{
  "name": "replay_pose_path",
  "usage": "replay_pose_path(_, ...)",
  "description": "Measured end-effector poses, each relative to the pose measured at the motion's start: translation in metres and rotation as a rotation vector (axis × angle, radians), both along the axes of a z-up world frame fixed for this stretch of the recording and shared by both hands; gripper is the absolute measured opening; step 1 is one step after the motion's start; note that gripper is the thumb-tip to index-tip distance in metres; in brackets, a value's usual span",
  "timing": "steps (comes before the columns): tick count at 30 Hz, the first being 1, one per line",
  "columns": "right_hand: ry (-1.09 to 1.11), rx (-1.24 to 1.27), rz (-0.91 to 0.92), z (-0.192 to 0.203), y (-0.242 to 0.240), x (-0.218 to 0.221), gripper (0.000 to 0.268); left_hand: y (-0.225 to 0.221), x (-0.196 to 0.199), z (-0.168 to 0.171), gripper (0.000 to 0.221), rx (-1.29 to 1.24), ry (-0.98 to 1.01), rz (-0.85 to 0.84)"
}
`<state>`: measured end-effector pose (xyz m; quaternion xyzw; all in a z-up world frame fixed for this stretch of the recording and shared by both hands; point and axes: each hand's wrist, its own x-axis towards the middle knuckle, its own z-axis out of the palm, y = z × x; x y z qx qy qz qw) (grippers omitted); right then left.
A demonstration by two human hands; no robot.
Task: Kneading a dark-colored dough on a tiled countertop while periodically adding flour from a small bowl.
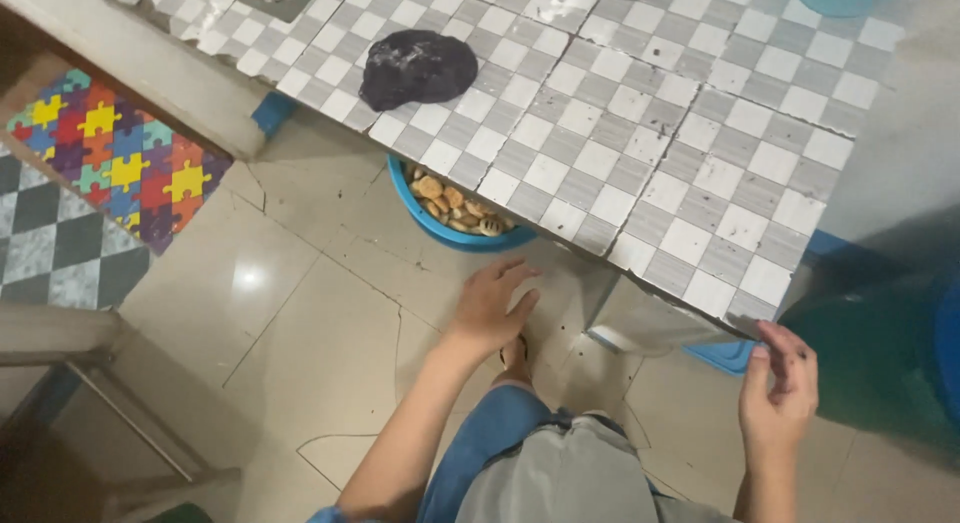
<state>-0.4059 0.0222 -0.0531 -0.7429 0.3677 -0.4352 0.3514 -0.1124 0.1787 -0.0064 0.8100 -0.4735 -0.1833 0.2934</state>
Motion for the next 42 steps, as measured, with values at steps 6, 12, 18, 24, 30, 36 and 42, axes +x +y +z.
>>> replay_pose_path(6, 0.100, -0.079, 0.096, 0.017, -0.004, 0.050, 0.019, -0.027, 0.003, 0.026, 0.027, -0.290, -0.041, -0.032)
replay_pose_path(12, 0.034, -0.058, 0.064, 0.045, -0.035, 0.111, 0.022, -0.030, 0.055, 0.028, 0.030, -0.122, 0.229, -0.010)
replay_pose_path(18, 0.016, -0.044, -0.182, 0.053, -0.041, 0.111, 0.016, -0.091, 0.064, 0.012, 0.024, -0.028, 0.380, -0.289)
replay_pose_path(24, 0.091, 0.116, -0.538, 0.031, -0.019, -0.005, 0.024, -0.180, -0.043, 0.017, 0.021, -0.176, 0.449, -0.903)
replay_pose_path(30, 0.065, 0.241, -0.788, 0.005, 0.021, -0.163, 0.024, -0.212, -0.219, 0.007, 0.017, -0.300, 0.548, -1.187)
replay_pose_path(36, 0.010, 0.385, -0.883, 0.003, 0.033, -0.272, 0.029, -0.193, -0.368, -0.008, 0.025, -0.136, 0.714, -1.342)
replay_pose_path(42, -0.976, 0.873, -0.628, 0.044, -0.063, -0.327, 0.109, -0.249, -0.413, -0.074, 0.038, -0.021, 0.996, -1.069)
